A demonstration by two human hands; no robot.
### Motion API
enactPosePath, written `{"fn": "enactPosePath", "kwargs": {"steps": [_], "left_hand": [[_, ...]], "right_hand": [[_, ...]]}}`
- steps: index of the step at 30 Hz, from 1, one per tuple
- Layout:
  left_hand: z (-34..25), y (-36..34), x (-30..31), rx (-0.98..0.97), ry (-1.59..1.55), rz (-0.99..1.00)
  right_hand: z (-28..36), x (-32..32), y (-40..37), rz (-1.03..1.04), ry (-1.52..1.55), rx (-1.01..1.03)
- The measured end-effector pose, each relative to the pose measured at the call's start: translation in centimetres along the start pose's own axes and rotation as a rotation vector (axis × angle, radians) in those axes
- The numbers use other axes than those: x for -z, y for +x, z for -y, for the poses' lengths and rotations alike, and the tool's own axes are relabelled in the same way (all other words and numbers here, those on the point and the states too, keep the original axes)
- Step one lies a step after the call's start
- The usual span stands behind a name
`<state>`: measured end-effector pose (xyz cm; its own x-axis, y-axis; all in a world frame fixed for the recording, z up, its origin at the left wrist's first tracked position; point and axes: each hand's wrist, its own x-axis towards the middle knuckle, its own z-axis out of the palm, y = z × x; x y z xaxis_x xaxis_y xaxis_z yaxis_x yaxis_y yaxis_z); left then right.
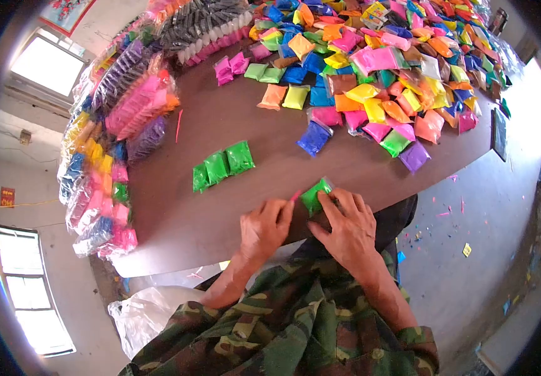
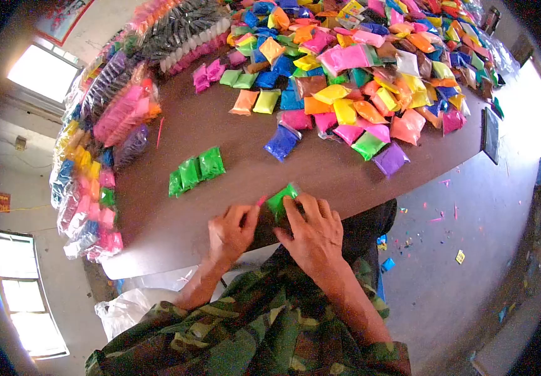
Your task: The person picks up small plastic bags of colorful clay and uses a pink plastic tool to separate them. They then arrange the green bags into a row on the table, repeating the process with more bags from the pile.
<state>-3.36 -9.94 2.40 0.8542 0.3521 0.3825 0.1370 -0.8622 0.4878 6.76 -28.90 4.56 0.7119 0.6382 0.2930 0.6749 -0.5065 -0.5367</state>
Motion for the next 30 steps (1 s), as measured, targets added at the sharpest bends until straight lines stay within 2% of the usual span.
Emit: {"fn": "enactPosePath", "kwargs": {"steps": [3, 7, 11, 14, 18, 21, 24, 27, 30], "left_hand": [[0.7, 0.5, 0.5, 0.027, 0.061, -0.030], [-1.5, -0.3, 0.4, -0.121, -0.060, 0.018], [1.0, 1.0, 0.1, 0.038, 0.075, -0.047], [0.3, 1.4, 1.4, 0.040, -0.075, 0.008], [-1.3, 0.6, 1.6, -0.031, -0.080, -0.011], [-0.5, -0.5, 1.5, -0.172, 0.015, 0.135], [0.7, -1.3, 3.1, -0.209, 0.063, 0.275], [0.9, -1.1, 3.7, -0.256, -0.034, 0.141], [-0.3, 0.1, 3.4, -0.276, 0.005, 0.064]], "right_hand": [[0.1, 0.0, 0.3, -0.011, 0.008, 0.001], [-0.4, -0.3, 0.1, -0.002, 0.009, 0.018], [-0.4, -0.4, -0.1, -0.025, 0.006, 0.020], [-0.6, -1.1, 0.1, -0.079, -0.003, 0.025], [-0.9, -1.3, 0.5, -0.094, 0.025, 0.030], [-0.7, -0.9, 0.5, -0.090, 0.025, 0.030], [-0.8, -0.8, 0.7, -0.090, 0.031, 0.038], [-1.1, -1.2, 0.6, -0.105, 0.047, 0.041], [-1.0, -1.1, 0.5, -0.089, 0.049, 0.032]]}}
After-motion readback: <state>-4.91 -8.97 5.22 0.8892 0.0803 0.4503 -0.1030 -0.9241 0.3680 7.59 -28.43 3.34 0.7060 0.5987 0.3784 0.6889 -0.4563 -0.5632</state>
